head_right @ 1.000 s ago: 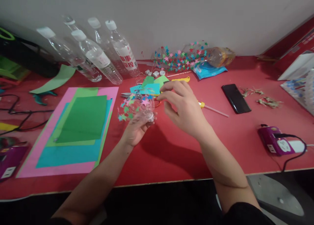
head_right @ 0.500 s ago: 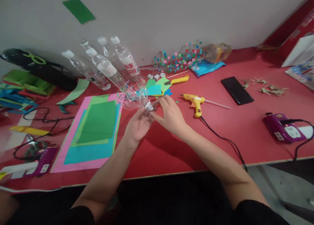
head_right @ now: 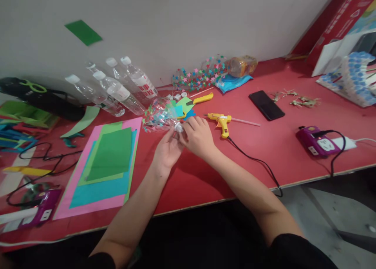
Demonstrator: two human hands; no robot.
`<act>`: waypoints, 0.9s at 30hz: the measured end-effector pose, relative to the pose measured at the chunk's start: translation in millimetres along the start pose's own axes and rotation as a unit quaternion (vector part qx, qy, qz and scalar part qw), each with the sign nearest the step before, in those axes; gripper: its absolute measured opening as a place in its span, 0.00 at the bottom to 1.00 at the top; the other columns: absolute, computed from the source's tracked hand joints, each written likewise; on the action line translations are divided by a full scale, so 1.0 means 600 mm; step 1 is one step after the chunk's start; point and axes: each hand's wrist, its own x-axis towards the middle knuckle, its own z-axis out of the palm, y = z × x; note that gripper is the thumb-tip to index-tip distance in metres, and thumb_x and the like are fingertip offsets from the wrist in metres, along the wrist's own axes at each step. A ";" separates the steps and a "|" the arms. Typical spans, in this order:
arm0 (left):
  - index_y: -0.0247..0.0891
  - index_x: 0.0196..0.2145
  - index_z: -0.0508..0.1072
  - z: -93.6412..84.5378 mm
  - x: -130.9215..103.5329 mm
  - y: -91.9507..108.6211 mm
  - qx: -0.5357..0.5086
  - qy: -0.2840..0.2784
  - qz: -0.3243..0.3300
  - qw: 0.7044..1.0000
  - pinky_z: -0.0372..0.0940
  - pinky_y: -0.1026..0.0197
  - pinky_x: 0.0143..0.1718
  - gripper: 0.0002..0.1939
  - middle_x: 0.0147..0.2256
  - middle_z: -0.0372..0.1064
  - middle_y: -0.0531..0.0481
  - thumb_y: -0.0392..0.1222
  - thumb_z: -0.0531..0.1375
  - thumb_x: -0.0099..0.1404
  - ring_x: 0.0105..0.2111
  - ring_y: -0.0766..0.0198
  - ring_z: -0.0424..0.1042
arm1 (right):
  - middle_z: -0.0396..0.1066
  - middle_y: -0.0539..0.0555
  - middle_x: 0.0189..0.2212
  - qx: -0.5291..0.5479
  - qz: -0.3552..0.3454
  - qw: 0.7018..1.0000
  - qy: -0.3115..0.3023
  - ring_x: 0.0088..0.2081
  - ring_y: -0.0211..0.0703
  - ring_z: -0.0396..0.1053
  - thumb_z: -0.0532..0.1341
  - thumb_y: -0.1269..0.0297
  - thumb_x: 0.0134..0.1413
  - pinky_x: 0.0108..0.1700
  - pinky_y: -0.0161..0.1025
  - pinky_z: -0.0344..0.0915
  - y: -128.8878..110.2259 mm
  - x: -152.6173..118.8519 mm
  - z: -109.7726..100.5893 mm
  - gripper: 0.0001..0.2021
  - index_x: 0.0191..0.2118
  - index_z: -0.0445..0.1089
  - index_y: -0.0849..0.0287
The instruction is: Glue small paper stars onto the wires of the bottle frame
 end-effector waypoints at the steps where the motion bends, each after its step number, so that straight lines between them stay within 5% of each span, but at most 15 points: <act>1: 0.34 0.33 0.74 0.001 0.000 -0.001 0.002 0.005 -0.002 1.000 0.66 0.71 0.36 0.11 0.29 0.75 0.52 0.34 0.53 0.70 0.30 0.73 0.73 | 0.70 0.57 0.34 0.002 -0.003 1.000 0.001 0.37 0.48 0.61 0.57 0.63 0.59 0.40 0.44 0.56 0.002 -0.001 -0.001 0.07 0.36 0.70 0.59; 15: 0.33 0.31 0.74 0.010 0.002 -0.006 0.017 -0.001 -0.008 1.000 0.66 0.69 0.33 0.11 0.27 0.74 0.51 0.34 0.54 0.68 0.28 0.71 0.72 | 0.69 0.57 0.32 -0.010 0.006 1.000 -0.009 0.36 0.48 0.61 0.56 0.65 0.57 0.40 0.45 0.57 0.013 -0.010 0.000 0.06 0.32 0.67 0.58; 27: 0.33 0.27 0.73 0.009 0.006 -0.012 0.030 0.011 0.020 0.999 0.65 0.69 0.33 0.08 0.25 0.73 0.52 0.33 0.56 0.64 0.27 0.71 0.72 | 0.70 0.59 0.34 0.005 -0.011 1.000 -0.024 0.36 0.49 0.63 0.54 0.68 0.58 0.39 0.44 0.59 0.018 -0.011 0.003 0.09 0.38 0.70 0.61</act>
